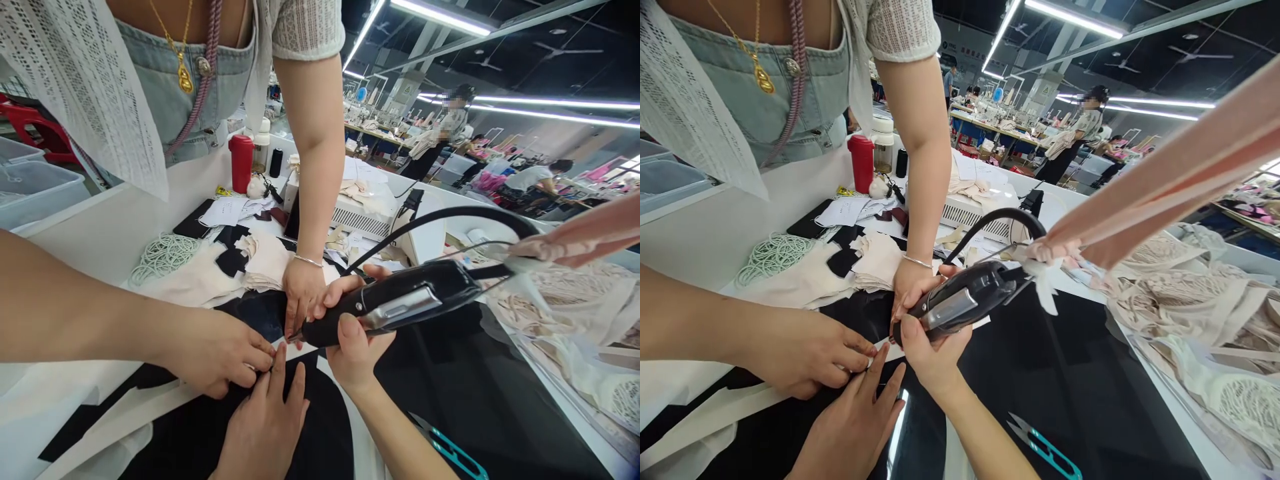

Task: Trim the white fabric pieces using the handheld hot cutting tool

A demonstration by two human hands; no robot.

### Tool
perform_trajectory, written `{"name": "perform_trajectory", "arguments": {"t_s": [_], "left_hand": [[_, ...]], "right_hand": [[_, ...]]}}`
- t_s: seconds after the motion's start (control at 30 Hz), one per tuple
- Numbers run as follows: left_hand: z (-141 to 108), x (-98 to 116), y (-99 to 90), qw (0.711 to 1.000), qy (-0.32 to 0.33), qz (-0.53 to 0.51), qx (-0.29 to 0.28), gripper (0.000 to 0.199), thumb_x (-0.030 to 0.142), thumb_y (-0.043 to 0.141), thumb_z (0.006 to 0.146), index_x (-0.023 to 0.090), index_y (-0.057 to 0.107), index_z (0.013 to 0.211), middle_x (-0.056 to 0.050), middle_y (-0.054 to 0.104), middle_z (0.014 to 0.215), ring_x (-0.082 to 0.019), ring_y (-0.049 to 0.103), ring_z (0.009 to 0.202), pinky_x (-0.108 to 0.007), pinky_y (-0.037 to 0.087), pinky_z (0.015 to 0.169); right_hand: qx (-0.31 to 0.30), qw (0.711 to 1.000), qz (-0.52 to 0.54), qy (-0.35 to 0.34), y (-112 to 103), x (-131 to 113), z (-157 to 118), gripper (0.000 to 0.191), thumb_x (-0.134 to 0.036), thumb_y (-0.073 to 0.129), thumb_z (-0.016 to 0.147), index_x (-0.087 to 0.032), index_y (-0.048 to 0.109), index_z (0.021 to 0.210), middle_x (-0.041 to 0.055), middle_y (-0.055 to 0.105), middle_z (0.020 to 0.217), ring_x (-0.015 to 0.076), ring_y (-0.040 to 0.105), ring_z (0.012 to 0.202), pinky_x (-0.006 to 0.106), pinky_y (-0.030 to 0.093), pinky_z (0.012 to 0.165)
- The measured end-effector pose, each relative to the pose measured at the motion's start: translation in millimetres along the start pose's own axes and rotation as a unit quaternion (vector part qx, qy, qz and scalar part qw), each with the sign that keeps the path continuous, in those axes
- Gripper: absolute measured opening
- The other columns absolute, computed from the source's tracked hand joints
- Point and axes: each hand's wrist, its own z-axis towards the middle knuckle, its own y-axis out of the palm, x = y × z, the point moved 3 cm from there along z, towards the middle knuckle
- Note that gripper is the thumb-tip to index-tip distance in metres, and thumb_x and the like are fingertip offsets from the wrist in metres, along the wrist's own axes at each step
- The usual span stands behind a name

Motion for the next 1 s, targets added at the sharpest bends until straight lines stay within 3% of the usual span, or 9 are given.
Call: {"name": "perform_trajectory", "arguments": {"t_s": [0.2, 0.43, 0.7, 1.0], "left_hand": [[-2, 2, 0.4, 1.0, 0.01, 0.028, -0.007, 0.042, 0.028, 0.072, 0.094, 0.026, 0.069, 0.135, -0.016, 0.06, 0.149, -0.029, 0.073, 0.113, -0.028, 0.064, 0.071], [0, 4, -0.6, 0.999, 0.019, 0.029, 0.003, 0.039, 0.02, 0.069, 0.094, 0.023, 0.07, 0.133, -0.016, 0.062, 0.146, -0.026, 0.075, 0.109, -0.022, 0.061, 0.061], [-1, 4, 2.0, 0.999, 0.023, 0.034, 0.009, 0.039, 0.024, 0.068, 0.096, 0.023, 0.068, 0.136, -0.014, 0.062, 0.147, -0.025, 0.074, 0.111, -0.022, 0.061, 0.067], [1, 4, 0.4, 0.999, 0.032, 0.041, 0.005, 0.04, 0.022, 0.067, 0.096, 0.022, 0.068, 0.136, -0.017, 0.062, 0.146, -0.025, 0.075, 0.11, -0.021, 0.061, 0.062]], "right_hand": [[-0.007, 0.999, -0.03, 0.022, 0, 9, -5, 0.052, -0.041, 0.075, 0.089, -0.03, 0.045, 0.13, -0.0027, 0.059, 0.084, 0.0143, 0.061, 0.054, 0.031, 0.058, 0.048], [-0.012, 1.0, -0.022, 0.005, 0, 9, -6, 0.046, -0.039, 0.074, 0.091, -0.034, 0.047, 0.128, -0.0032, 0.057, 0.085, 0.0135, 0.06, 0.055, 0.029, 0.057, 0.048], [-0.02, 1.0, -0.023, 0.003, -2, 13, -8, 0.045, -0.036, 0.074, 0.091, -0.035, 0.048, 0.129, -0.0035, 0.057, 0.085, 0.0133, 0.06, 0.056, 0.029, 0.056, 0.05], [-0.013, 0.999, -0.049, -0.005, -2, 12, -8, 0.04, -0.037, 0.07, 0.094, -0.032, 0.046, 0.125, -0.0038, 0.056, 0.083, 0.013, 0.058, 0.053, 0.029, 0.056, 0.048]]}}
